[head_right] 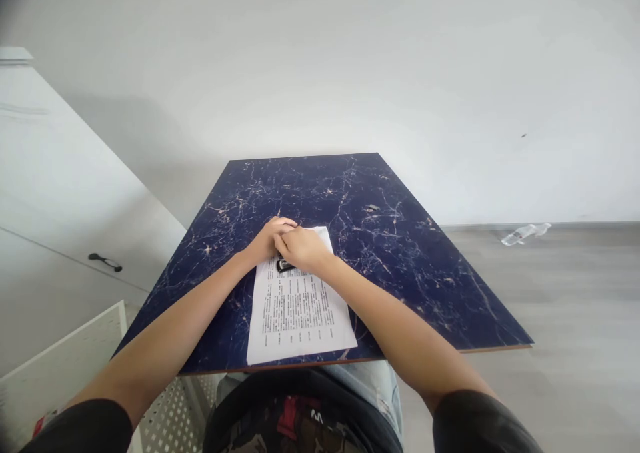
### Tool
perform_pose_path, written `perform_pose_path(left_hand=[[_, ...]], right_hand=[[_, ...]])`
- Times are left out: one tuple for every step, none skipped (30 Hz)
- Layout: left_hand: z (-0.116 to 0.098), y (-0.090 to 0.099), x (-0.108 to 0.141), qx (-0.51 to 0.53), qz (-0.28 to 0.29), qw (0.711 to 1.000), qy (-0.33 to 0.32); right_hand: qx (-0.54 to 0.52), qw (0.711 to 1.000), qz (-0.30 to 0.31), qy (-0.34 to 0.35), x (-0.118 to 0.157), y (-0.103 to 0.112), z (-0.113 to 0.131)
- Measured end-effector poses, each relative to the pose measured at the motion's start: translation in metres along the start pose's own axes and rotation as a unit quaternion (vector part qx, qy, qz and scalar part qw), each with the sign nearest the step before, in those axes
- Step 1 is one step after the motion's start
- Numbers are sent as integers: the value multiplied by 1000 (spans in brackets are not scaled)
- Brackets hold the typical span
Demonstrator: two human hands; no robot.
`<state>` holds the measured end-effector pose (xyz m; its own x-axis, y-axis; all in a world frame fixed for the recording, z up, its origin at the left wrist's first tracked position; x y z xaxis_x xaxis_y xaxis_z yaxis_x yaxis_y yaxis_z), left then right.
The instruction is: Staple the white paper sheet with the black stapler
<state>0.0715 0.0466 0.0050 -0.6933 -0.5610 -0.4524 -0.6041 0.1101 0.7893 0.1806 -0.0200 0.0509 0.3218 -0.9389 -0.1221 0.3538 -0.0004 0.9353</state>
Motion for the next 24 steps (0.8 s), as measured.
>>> perform_pose_path(left_hand=[[1,1,0,2,-3,1000,0],[1,2,0,3,-7,1000,0],[2,3,0,4,-12,1000,0],[3,6,0,4,-22,1000,3],[4,9,1,2,-36,999,8],[5,13,1,-4,-55,998,17],[7,19,2,-12,-78,996,29],[10,24,4,-23,-100,994,42],[13,29,6,-33,-119,991,57],[17,33,8,-43,-136,987,74],[21,36,10,-51,-150,983,92],[25,39,12,-56,-161,979,113],[29,40,14,-60,-169,975,132],[33,40,16,-62,-173,972,149],[36,39,17,-62,-173,970,160],[37,37,18,-60,-168,970,165],[38,35,17,-57,-161,971,165],[38,32,17,-54,-154,973,163],[38,30,16,-51,-146,975,161],[38,28,16,-49,-138,976,161],[38,26,15,-50,-129,977,162],[38,25,15,-55,-119,977,166],[37,24,15,-63,-107,977,172],[37,23,15,-75,-96,977,177]], right_hand=[[-1,1000,4,7,0,-3,3],[-9,1000,9,12,0,-3,3],[-26,999,17,18,0,0,1],[-53,998,28,23,-1,4,-2],[-88,995,44,32,-1,9,-8],[-127,989,64,43,0,15,-14],[-164,981,89,57,1,20,-20],[-193,971,119,72,2,23,-26],[-213,961,151,88,5,25,-32],[-224,952,182,104,8,25,-37],[-224,945,207,119,12,24,-41],[-218,941,224,130,15,22,-44],[-208,941,230,135,17,20,-47],[-197,944,229,135,18,19,-49],[-186,948,224,128,18,18,-51],[-177,952,221,117,18,18,-54],[-171,954,222,105,18,19,-56],[-168,955,226,94,18,20,-58],[-165,955,231,84,19,22,-62],[-163,955,234,77,20,24,-66],[-160,957,234,71,23,27,-72],[-157,959,228,66,26,30,-79],[-153,962,219,62,31,33,-88],[-150,965,207,59,36,37,-99]])
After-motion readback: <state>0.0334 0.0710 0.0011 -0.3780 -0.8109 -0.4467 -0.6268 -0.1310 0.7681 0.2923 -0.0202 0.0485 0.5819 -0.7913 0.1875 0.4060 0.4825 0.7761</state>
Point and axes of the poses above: each hand's wrist, its own x-axis away from the middle knuckle, its own y-axis out of the back of the hand, z = x × y, the point moved 5 cm from there along -x, towards the middle knuckle, and after that the axes turned 9 degrees about -y, right-handed, at the moved point
